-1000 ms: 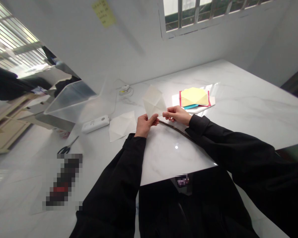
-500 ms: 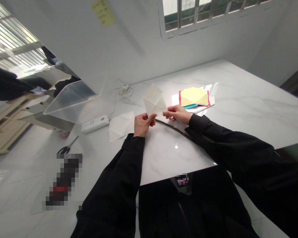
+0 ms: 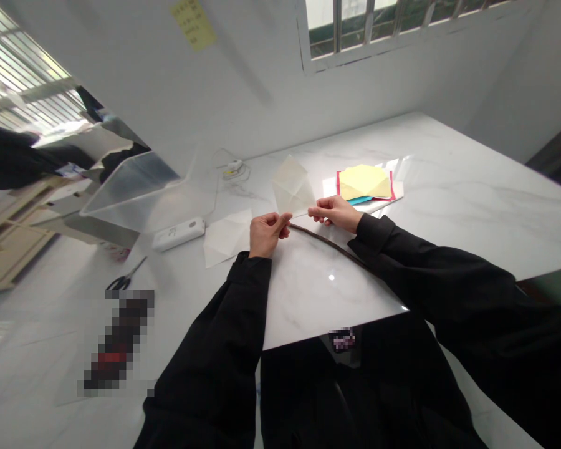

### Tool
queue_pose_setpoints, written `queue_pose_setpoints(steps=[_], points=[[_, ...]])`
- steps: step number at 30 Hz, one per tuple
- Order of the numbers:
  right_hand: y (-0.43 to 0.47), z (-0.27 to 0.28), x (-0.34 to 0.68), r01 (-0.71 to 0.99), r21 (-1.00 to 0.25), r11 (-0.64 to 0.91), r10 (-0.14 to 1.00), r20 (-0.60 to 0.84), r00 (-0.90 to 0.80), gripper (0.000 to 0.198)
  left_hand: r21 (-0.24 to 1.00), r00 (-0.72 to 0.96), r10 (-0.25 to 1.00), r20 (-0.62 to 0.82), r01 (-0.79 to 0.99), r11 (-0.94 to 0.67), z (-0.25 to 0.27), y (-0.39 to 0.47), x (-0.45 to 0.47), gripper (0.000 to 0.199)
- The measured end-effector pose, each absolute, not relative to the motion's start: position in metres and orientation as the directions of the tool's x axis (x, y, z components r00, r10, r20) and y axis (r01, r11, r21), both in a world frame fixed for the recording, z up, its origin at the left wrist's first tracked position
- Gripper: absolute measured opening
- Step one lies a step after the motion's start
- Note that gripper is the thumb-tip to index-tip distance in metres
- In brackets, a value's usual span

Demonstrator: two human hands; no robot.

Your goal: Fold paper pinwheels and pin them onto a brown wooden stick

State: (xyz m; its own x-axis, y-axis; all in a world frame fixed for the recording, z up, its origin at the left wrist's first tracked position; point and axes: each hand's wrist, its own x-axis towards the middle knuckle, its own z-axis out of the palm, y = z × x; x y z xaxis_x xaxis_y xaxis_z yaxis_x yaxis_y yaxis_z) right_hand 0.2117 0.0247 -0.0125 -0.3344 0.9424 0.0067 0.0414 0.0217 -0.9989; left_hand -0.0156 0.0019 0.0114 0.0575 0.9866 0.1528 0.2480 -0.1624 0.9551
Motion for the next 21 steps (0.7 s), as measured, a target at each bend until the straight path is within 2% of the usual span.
queue_pose_setpoints(steps=[7,11,15,21], points=[[0.025,-0.012,0.212,0.048,-0.999,0.020,0.941,0.003,-0.337,0.041,0.964,0.069,0.988,0.140,0.220,-0.152,0.010,0.003,-0.015,0.051],[0.025,-0.010,0.212,0.029,-0.999,0.016,0.943,0.005,-0.333,0.042,0.991,0.125,0.992,0.031,0.129,-0.047,0.009,0.003,-0.013,0.050],[0.023,-0.008,0.211,0.058,-0.996,0.060,0.910,0.031,-0.414,0.044,0.999,0.184,0.982,-0.036,0.040,0.029,0.006,0.002,-0.010,0.058],[0.021,-0.009,0.209,0.120,-0.986,0.119,0.864,0.043,-0.502,0.040,0.999,0.099,0.994,-0.039,0.012,0.038,-0.001,0.003,-0.008,0.059]])
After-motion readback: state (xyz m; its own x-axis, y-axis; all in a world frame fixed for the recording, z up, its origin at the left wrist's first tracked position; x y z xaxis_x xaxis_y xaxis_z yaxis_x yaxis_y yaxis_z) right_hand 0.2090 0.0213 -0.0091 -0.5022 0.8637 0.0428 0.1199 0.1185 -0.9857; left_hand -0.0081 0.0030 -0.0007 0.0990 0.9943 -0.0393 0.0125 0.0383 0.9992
